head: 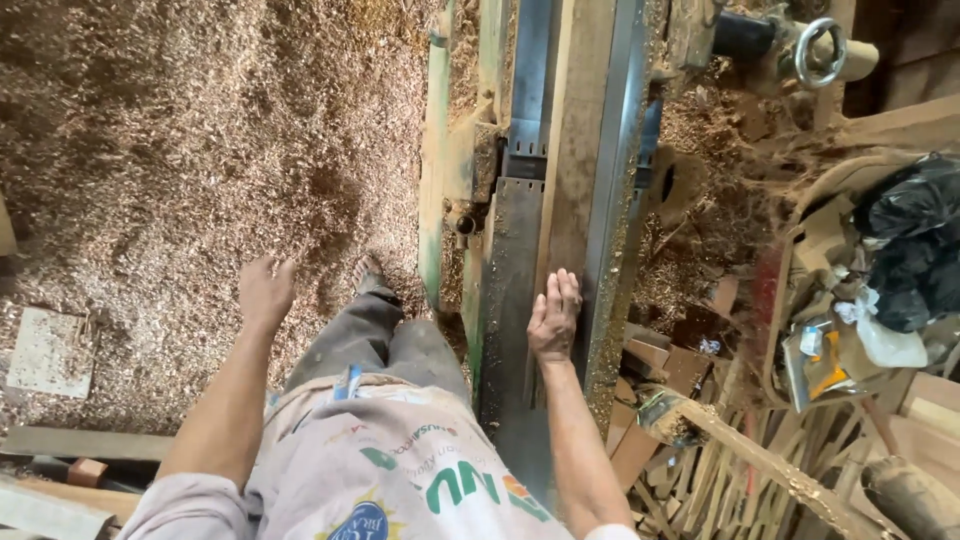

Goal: The person is using a jointer machine to flatten and square the edges of several wooden boards in a workshop.

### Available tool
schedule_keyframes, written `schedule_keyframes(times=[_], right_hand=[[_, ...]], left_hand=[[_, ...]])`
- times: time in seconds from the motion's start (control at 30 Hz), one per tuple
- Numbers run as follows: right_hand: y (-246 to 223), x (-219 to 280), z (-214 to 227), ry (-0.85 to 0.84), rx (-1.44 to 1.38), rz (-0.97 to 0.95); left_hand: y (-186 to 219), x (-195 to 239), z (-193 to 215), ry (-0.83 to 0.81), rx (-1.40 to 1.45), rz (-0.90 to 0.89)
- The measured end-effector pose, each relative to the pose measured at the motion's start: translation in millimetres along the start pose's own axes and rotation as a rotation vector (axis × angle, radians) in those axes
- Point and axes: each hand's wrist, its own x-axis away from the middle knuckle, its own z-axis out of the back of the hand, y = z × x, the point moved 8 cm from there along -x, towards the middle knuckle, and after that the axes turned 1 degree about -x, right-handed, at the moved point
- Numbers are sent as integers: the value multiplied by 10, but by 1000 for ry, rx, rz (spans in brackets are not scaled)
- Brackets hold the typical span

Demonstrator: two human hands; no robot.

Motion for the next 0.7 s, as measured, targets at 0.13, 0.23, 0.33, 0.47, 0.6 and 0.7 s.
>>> schedule_keyframes(times=[0.13, 0.23, 0.33, 0.47, 0.6, 0.7], right_hand=[[64, -255, -125, -8, 11, 6], [91, -455, -198, 2, 11, 21], [158, -669, -305, 6, 1, 30], [234, -977, -433, 4, 0, 42], [313, -1275, -578, -2, 12, 51], [441, -1508, -733, 1, -8, 56]], left_hand=[[-1388, 775, -676, -379, -157, 360], [-1634, 1209, -702, -560, -225, 481], [-1602, 1377, -708, -589, -100, 577], [-1095, 1288, -613, -560, 33, 518], [-538, 995, -367, -479, 135, 515], [-289, 723, -234, -452, 166, 488]])
